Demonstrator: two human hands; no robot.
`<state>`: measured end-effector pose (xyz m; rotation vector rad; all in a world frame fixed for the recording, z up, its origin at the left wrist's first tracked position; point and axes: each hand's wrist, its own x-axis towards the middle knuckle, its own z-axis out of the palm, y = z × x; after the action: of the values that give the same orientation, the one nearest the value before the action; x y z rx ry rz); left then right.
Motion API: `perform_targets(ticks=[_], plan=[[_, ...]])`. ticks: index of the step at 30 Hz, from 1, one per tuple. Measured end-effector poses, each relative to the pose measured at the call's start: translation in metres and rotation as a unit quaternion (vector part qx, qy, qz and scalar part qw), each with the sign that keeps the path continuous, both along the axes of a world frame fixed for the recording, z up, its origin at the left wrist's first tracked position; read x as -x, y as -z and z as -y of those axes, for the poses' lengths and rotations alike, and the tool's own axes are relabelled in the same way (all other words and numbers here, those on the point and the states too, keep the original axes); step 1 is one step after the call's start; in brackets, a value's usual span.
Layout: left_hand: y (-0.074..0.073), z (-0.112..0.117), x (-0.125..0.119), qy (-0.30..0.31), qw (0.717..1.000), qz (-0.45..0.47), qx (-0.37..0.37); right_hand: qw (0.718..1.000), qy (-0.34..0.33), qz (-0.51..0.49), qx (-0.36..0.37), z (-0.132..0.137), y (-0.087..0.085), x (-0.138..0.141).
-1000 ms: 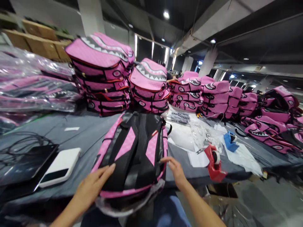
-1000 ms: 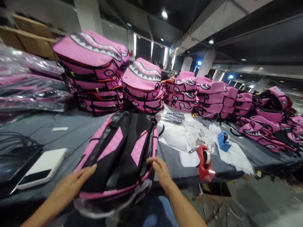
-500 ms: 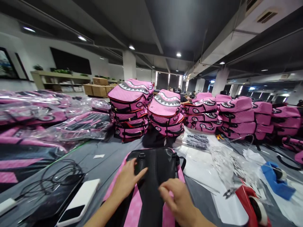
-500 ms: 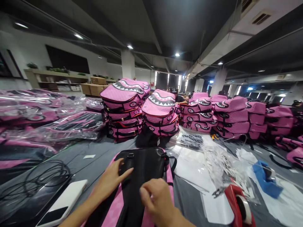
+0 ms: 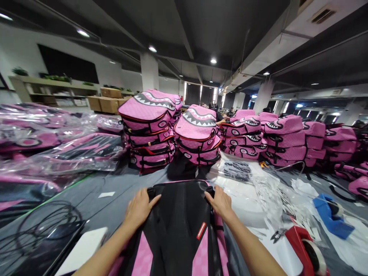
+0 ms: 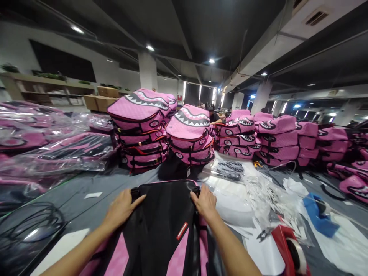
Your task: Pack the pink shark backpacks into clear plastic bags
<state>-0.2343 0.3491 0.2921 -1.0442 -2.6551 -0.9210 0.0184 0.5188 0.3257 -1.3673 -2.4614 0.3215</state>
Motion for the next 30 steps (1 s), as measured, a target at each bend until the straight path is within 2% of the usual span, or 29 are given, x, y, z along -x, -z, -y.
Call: perform_targets(ticks=[3, 5, 6, 8, 11, 14, 16, 17, 19, 22, 24, 26, 28, 30], plan=[[-0.006, -0.019, -0.029, 0.022, 0.994, -0.107, -0.013, 0.998, -0.034, -0.025, 0.037, -0.003, -0.002, 0.001], [-0.017, -0.026, -0.043, 0.056, 0.979, -0.186, -0.064, 0.996, -0.069, -0.053, 0.032, -0.002, -0.009, -0.003], [-0.023, -0.028, -0.045, 0.073, 0.973, -0.197, -0.09, 0.995, -0.077, -0.052, 0.019, -0.001, -0.015, -0.006], [-0.033, -0.026, -0.038, 0.073, 0.98, -0.139, -0.122, 0.997, -0.066, -0.02, -0.03, 0.003, -0.028, -0.011], [-0.032, -0.018, -0.013, 0.0, 0.994, -0.021, -0.108, 0.99, -0.051, 0.021, -0.127, 0.012, -0.047, -0.002], [-0.018, -0.016, 0.007, -0.054, 0.996, 0.032, -0.065, 0.975, -0.156, 0.0, -0.158, 0.021, -0.055, 0.033], [-0.01, -0.019, 0.01, -0.058, 0.996, 0.05, -0.053, 0.964, -0.221, 0.016, -0.15, 0.023, -0.055, 0.06], [-0.008, -0.02, 0.009, -0.048, 0.996, 0.049, -0.055, 0.963, -0.227, 0.027, -0.143, 0.021, -0.054, 0.069], [-0.008, -0.021, 0.001, 0.004, 0.997, 0.034, -0.067, 0.97, -0.196, 0.026, -0.14, 0.012, -0.05, 0.073], [-0.012, -0.024, -0.019, 0.16, 0.984, 0.028, -0.079, 0.982, -0.097, 0.015, -0.162, -0.002, -0.041, 0.05], [-0.012, -0.033, -0.036, 0.287, 0.954, 0.057, -0.064, 0.988, -0.043, 0.071, -0.127, -0.004, -0.036, 0.029], [-0.009, -0.048, -0.056, 0.402, 0.911, 0.092, -0.034, 0.988, -0.014, 0.138, -0.065, -0.003, -0.034, 0.016], [-0.004, -0.066, -0.076, 0.47, 0.876, 0.113, -0.014, 0.986, 0.002, 0.166, -0.034, -0.003, -0.033, 0.01], [0.001, -0.083, -0.092, 0.5, 0.858, 0.118, -0.015, 0.986, 0.02, 0.162, -0.028, -0.007, -0.032, 0.005]])
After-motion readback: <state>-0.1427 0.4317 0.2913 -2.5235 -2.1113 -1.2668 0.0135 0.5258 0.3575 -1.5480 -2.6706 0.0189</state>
